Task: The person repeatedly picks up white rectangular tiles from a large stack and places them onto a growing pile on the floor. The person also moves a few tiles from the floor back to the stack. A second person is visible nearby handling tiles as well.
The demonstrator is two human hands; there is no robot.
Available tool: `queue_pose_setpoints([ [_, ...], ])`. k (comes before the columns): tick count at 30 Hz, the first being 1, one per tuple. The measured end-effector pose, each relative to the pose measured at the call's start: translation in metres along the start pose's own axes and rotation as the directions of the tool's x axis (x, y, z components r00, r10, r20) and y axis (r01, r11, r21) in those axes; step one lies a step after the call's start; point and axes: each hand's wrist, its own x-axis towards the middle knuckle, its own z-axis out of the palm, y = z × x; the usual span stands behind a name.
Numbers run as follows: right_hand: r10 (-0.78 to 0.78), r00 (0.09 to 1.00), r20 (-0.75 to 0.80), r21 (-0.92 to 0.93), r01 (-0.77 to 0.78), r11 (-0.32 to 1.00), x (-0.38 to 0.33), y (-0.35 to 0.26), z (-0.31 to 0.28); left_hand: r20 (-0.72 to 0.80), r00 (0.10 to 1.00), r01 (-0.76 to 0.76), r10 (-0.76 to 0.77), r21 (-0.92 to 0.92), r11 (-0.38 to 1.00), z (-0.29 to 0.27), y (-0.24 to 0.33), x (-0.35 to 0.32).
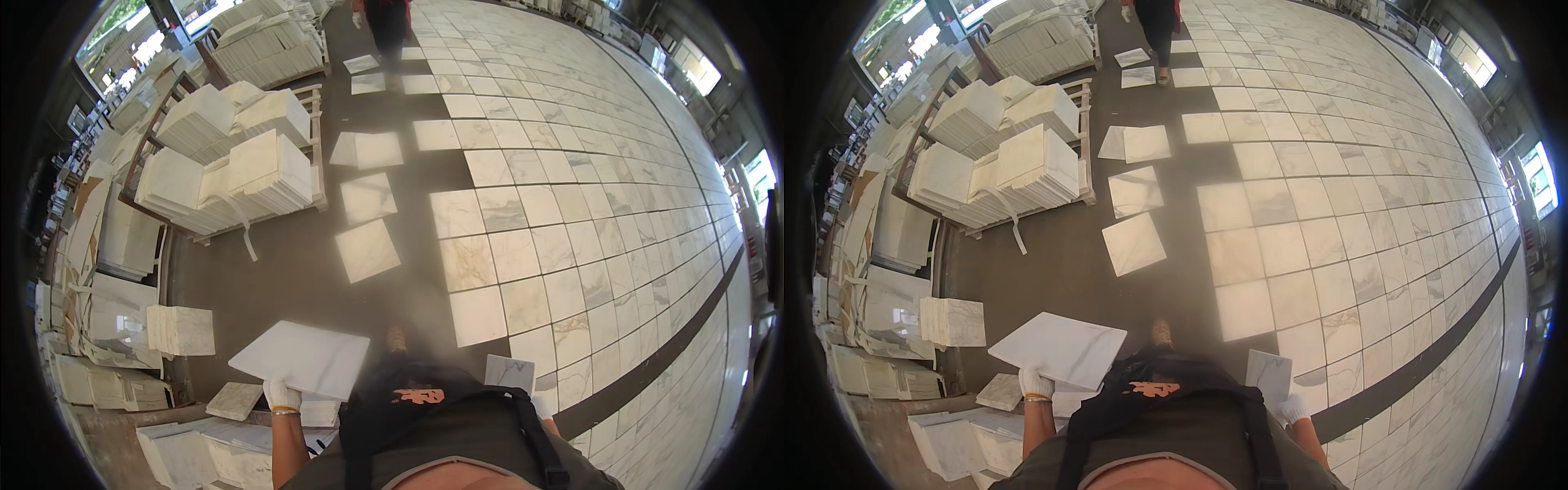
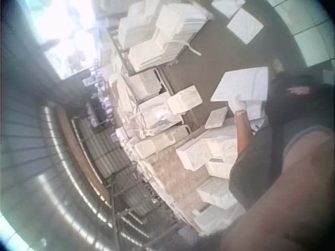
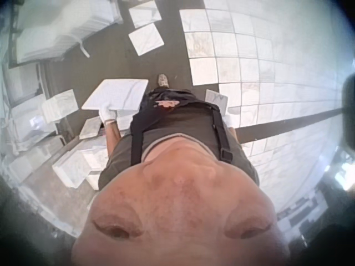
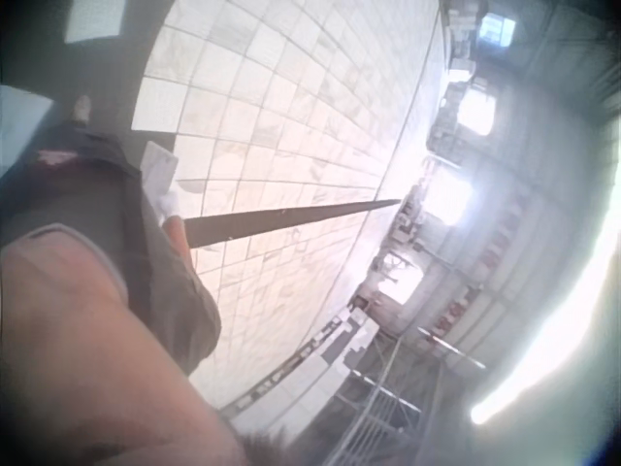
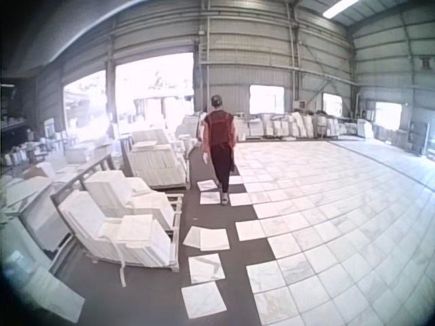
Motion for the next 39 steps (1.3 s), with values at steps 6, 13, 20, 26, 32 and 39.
queue_pose_setpoints([
  [6,0.084,0.996,0.044,0.281,-0.093,0.955,0.040,-0.069,-0.022,-0.082,0.994,-0.062,0.073,0.127,0.990,0.131,0.012,0.123],
  [13,0.159,0.979,0.124,0.136,-0.175,0.975,0.175,-0.166,-0.102,-0.126,0.992,0.000,0.011,0.083,0.997,0.259,0.003,0.227],
  [20,0.070,0.988,0.140,0.016,-0.073,0.997,0.334,-0.262,-0.229,-0.271,0.961,-0.030,0.055,0.096,0.995,0.341,0.000,0.315],
  [26,0.001,0.999,-0.035,0.010,-0.001,1.000,0.465,-0.347,-0.341,-0.365,0.931,-0.006,0.015,0.026,1.000,0.416,-0.009,0.395],
  [32,0.041,0.990,-0.136,0.108,-0.026,0.994,0.559,-0.463,-0.447,-0.413,0.910,-0.016,0.040,0.060,0.998,0.560,-0.012,0.494],
  [39,0.064,0.997,0.032,0.346,-0.071,0.935,0.641,-0.570,-0.531,-0.247,0.969,-0.002,0.004,0.009,1.000,0.725,0.013,0.616],
])
